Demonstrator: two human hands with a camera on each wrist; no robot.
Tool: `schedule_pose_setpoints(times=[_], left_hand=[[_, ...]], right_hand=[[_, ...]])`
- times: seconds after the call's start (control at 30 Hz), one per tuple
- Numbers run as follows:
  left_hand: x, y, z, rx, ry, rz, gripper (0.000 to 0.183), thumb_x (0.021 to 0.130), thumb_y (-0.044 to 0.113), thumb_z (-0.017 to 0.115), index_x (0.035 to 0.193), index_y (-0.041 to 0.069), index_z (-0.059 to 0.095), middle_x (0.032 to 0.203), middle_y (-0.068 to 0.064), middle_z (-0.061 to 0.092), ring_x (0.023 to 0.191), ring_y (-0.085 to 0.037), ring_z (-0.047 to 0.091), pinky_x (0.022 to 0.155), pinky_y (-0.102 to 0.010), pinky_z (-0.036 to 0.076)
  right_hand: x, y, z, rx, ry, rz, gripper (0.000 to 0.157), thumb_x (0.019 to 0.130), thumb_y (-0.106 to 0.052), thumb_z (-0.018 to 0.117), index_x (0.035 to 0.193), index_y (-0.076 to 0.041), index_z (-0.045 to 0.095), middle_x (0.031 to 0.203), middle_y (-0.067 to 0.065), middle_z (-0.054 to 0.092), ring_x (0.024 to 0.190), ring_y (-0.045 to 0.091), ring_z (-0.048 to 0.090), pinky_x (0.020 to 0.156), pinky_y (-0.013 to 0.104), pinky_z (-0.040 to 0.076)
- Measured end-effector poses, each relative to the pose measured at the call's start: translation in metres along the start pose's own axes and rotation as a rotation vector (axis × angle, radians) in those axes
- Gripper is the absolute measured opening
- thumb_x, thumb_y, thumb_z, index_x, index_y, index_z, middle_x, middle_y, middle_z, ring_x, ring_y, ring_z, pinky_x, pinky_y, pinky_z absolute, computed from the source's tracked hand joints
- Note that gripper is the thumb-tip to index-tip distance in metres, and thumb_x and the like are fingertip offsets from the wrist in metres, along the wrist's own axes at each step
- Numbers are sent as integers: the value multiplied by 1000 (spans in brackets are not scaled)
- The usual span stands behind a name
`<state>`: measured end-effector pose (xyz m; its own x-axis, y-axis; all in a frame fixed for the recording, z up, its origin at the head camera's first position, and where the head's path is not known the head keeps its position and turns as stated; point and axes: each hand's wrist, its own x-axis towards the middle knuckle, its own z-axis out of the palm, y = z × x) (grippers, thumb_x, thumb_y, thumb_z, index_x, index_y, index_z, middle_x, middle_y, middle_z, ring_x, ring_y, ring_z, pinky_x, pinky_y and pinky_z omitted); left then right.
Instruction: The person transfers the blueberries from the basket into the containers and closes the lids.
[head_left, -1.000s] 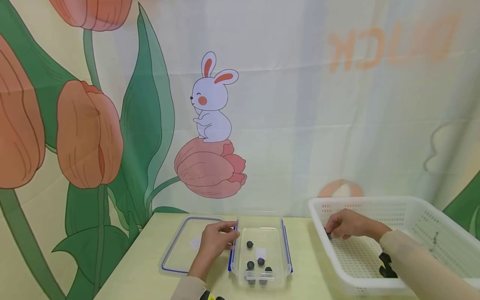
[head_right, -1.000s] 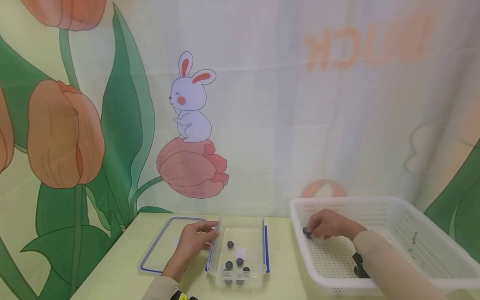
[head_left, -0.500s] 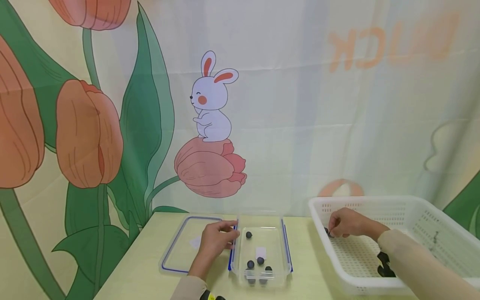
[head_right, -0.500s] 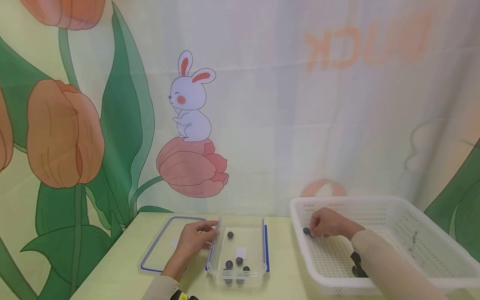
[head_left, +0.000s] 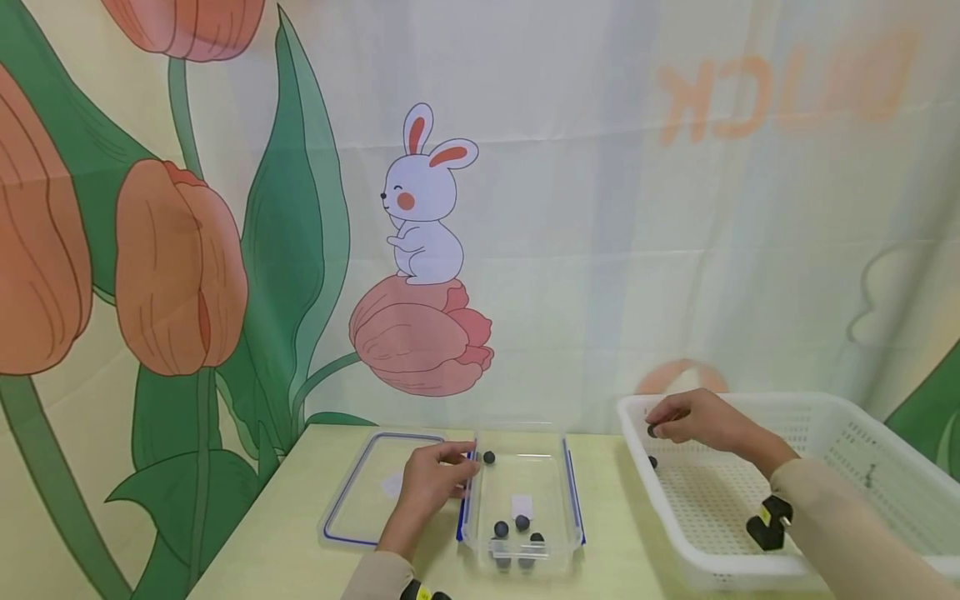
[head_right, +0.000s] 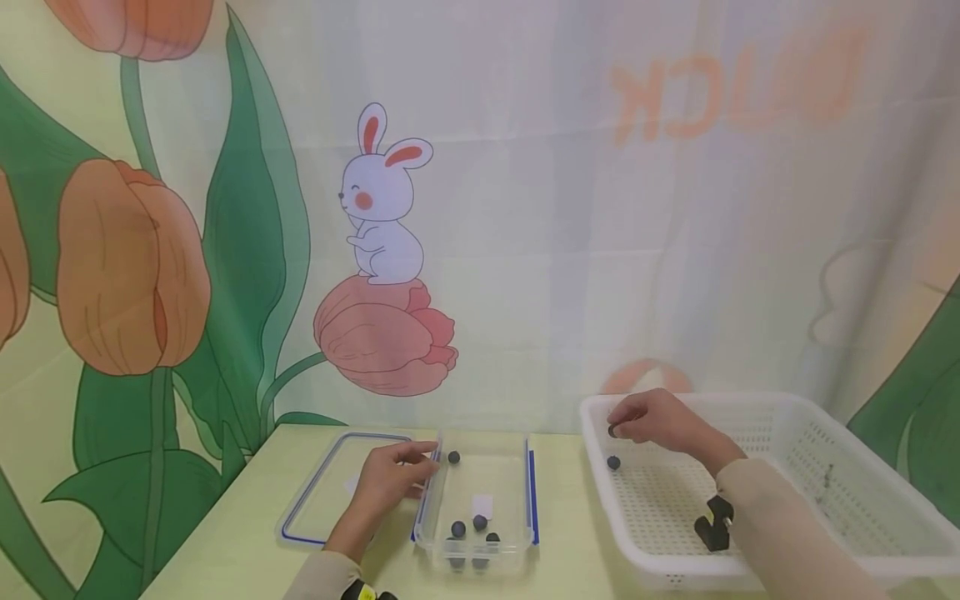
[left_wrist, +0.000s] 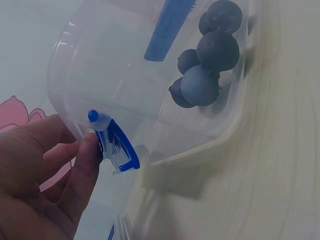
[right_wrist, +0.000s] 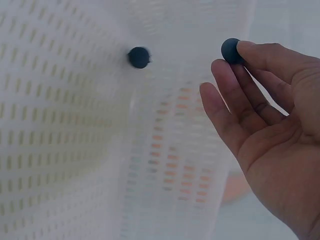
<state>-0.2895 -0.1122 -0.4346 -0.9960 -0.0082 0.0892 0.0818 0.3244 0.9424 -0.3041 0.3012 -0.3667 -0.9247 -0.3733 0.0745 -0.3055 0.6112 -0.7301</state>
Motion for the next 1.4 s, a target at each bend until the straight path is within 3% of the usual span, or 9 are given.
schedule_pose_setpoints(times=[0.23,0.37,0.7,1.03,1.4], left_hand=[[0,0,0,11,3,1,33,82,14,76,115,13,73,93,-6,62,68,-16,64,59,-26,58],[-1,-1,1,5,1,1,33,82,13,76,115,11,72,94,-7,63,68,-16,65,59,-27,58],[-1,-1,0,5,-2,3,35,82,14,77,116,11,72,95,-8,62,69,-16,64,60,-26,58],[-3,0,-1,7,2,0,34,82,13,76,115,11,72,95,-7,62,68,-17,64,58,-26,58],[-4,-1,-3,1,-12,-4,33,82,13,77,114,12,73,94,-8,62,68,-17,64,59,-27,59]], right_hand=[[0,-22,-4,14,113,-32,28,89,-21,71,111,-4,68,104,9,68,92,24,67,77,31,57],[-1,-40,1,5,169,-82,25,87,-22,73,107,-8,70,107,9,63,90,23,67,75,30,57],[-2,-86,20,35,160,-108,27,89,-27,71,110,-10,68,101,7,69,95,26,66,82,34,55],[-8,-122,55,50,210,-125,22,90,-22,69,108,-9,68,98,5,70,93,21,65,80,37,53],[-7,-134,104,94,201,-126,16,89,-20,71,102,-12,70,91,-1,70,86,15,66,77,35,53]])
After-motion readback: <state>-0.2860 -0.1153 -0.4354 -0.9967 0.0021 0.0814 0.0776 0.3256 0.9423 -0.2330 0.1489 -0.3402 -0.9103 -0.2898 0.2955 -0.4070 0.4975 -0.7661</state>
